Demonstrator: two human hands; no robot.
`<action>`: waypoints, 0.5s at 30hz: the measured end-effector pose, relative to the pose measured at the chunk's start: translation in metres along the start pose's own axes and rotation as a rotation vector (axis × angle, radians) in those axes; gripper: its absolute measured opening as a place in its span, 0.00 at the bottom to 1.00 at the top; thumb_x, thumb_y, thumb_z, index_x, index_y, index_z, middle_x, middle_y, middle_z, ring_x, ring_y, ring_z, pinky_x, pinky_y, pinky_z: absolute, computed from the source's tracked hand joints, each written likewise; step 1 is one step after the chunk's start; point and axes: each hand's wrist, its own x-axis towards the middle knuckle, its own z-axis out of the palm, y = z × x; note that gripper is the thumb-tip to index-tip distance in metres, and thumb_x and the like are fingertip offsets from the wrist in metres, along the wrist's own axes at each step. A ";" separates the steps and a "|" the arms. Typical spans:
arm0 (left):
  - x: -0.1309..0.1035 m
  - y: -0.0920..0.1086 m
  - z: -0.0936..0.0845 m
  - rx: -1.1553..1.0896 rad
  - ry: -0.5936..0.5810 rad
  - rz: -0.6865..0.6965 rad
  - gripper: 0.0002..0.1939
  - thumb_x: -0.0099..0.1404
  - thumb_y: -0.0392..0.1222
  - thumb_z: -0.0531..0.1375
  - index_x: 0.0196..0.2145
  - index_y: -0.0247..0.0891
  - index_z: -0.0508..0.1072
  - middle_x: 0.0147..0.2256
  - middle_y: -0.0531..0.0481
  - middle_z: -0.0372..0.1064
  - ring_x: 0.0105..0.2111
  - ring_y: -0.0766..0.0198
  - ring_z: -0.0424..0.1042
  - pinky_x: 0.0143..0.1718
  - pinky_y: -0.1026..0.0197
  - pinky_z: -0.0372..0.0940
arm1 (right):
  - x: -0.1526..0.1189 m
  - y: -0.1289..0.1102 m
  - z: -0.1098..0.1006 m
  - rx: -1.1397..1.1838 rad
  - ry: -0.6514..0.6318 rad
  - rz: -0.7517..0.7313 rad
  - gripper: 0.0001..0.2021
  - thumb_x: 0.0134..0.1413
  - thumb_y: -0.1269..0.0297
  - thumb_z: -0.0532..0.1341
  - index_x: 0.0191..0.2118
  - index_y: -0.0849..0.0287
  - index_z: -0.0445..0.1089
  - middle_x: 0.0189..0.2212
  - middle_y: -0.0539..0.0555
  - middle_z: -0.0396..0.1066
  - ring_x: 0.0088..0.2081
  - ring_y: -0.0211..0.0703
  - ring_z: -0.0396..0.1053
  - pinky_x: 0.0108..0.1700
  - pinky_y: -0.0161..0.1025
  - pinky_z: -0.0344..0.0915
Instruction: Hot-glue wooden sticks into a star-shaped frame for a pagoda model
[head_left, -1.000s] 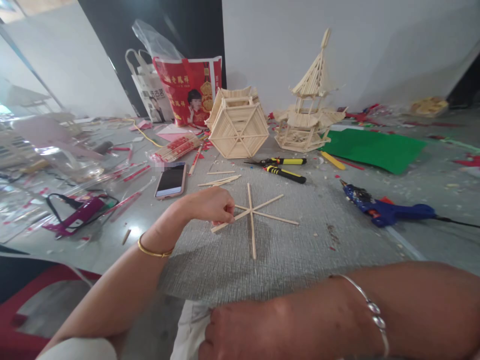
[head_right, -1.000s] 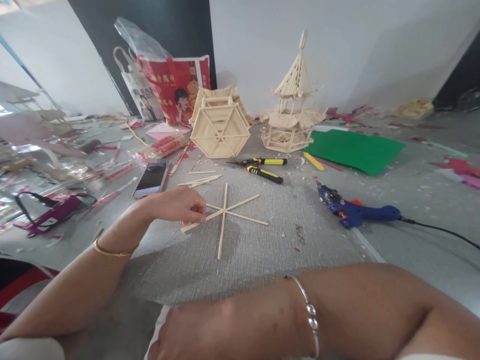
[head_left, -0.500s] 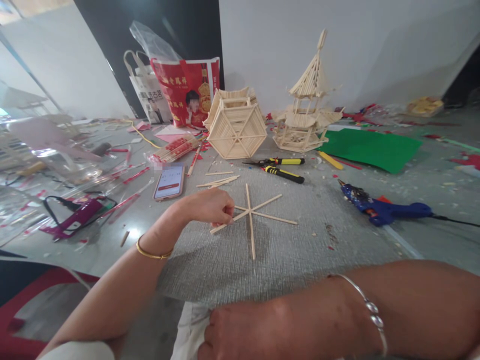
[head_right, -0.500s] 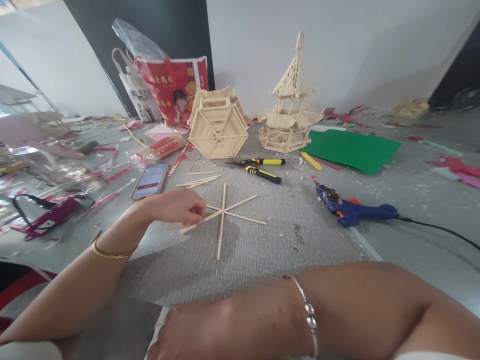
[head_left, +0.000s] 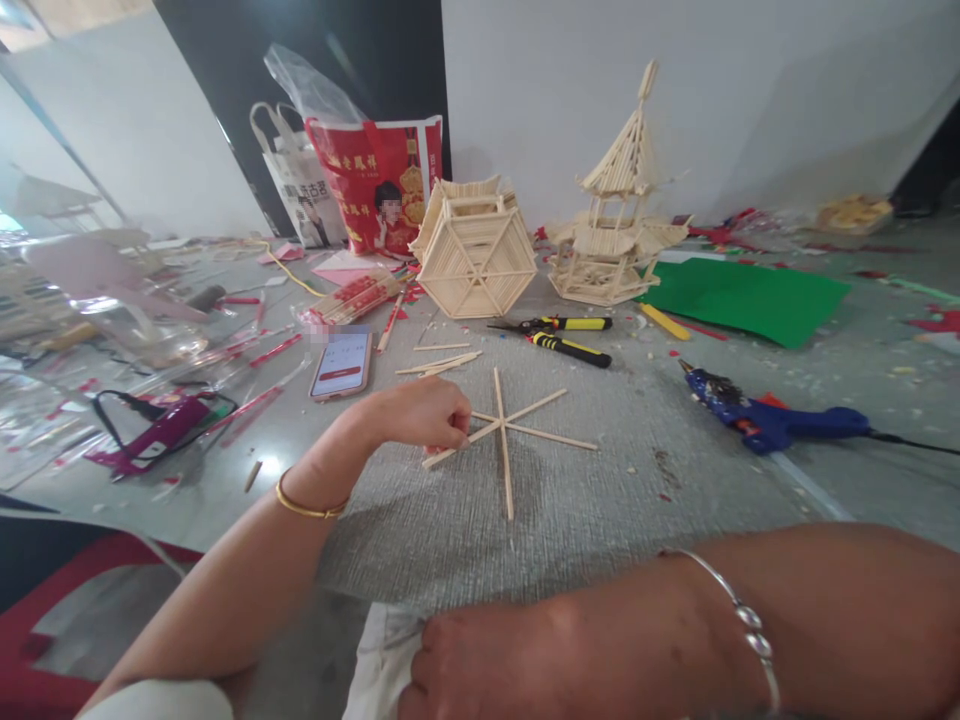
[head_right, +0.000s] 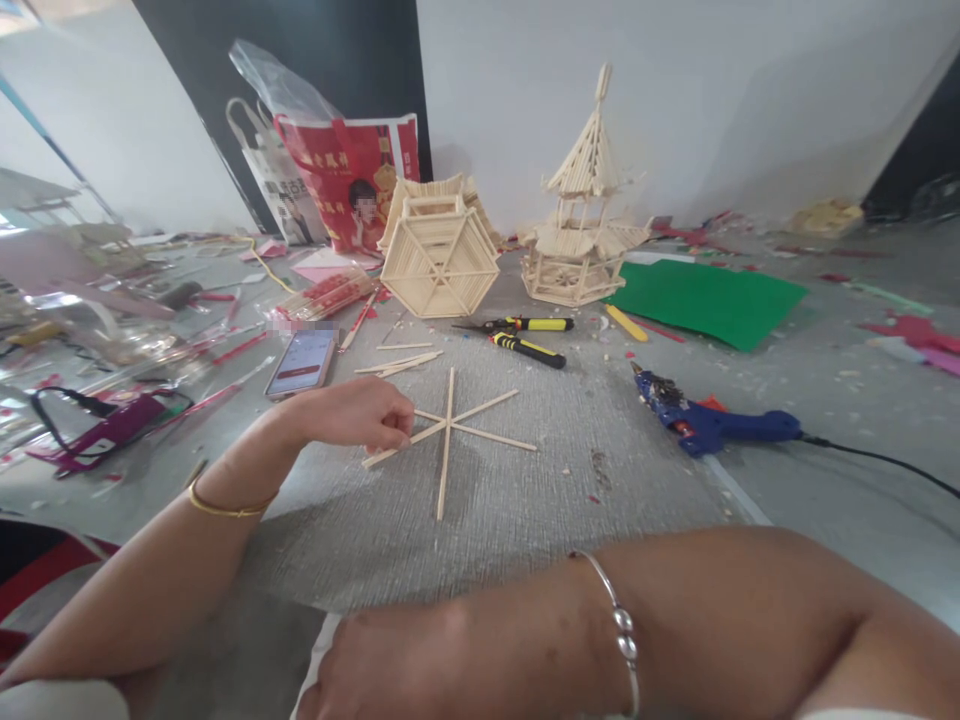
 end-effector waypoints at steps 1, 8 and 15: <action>0.000 0.000 0.000 0.002 -0.001 -0.003 0.06 0.55 0.39 0.57 0.25 0.35 0.72 0.19 0.55 0.69 0.21 0.70 0.68 0.24 0.69 0.56 | 0.000 0.000 0.002 0.004 0.021 -0.001 0.06 0.55 0.71 0.56 0.32 0.56 0.70 0.29 0.44 0.74 0.28 0.34 0.68 0.27 0.36 0.63; 0.000 0.001 0.000 -0.001 0.001 -0.001 0.06 0.54 0.38 0.57 0.24 0.36 0.72 0.18 0.56 0.68 0.21 0.71 0.67 0.24 0.69 0.55 | 0.000 0.000 0.002 0.033 0.040 0.000 0.04 0.52 0.68 0.60 0.33 0.55 0.72 0.28 0.45 0.73 0.28 0.36 0.67 0.26 0.37 0.64; 0.002 0.000 -0.001 0.012 -0.013 0.004 0.06 0.55 0.39 0.56 0.25 0.36 0.72 0.19 0.55 0.70 0.21 0.71 0.67 0.24 0.69 0.56 | -0.003 0.001 -0.022 0.083 -0.125 0.007 0.08 0.57 0.69 0.56 0.38 0.56 0.72 0.34 0.45 0.76 0.31 0.35 0.69 0.28 0.37 0.65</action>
